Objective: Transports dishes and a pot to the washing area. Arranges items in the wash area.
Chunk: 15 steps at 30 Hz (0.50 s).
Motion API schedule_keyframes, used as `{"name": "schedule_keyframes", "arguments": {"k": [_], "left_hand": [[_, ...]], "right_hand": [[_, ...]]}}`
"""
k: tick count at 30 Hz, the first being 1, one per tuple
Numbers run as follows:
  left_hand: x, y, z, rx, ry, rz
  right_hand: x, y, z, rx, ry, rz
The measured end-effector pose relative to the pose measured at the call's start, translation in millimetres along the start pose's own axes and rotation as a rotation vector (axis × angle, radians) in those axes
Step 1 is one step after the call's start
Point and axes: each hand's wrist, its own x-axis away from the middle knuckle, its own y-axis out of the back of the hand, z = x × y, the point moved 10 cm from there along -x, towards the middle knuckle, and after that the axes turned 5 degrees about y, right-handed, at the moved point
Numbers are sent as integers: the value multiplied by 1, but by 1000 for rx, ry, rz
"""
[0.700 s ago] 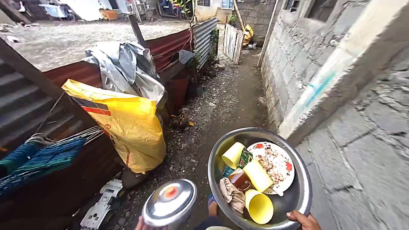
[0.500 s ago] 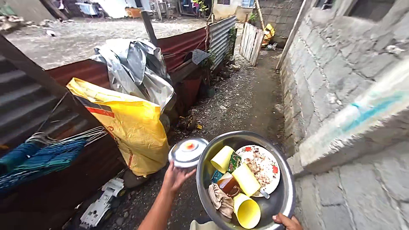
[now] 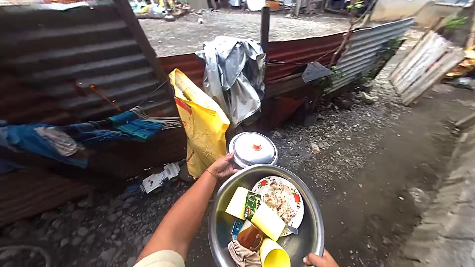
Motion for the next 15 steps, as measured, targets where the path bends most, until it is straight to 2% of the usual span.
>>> {"name": "schedule_keyframes", "arguments": {"k": [5, 7, 9, 11, 12, 13, 15], "left_hand": [[-1, 46, -12, 20, -111, -207], [-1, 61, -26, 45, -139, -233], [-4, 78, -43, 80, -176, -235], [-10, 92, -68, 94, -228, -219], [-13, 97, -82, 102, -249, -215], [-16, 102, -96, 110, -264, -208], [-21, 113, -117, 115, -287, -193]], "right_hand": [[-54, -26, 10, 124, -127, 152], [-84, -32, 25, 242, -65, 186], [-123, -48, 71, 450, 214, 219], [-151, -87, 143, 676, 705, 128], [-152, -123, 175, 779, 953, 125], [-149, -170, 195, 868, 1147, 196], [-141, -275, 196, 1049, 1304, 537]]}}
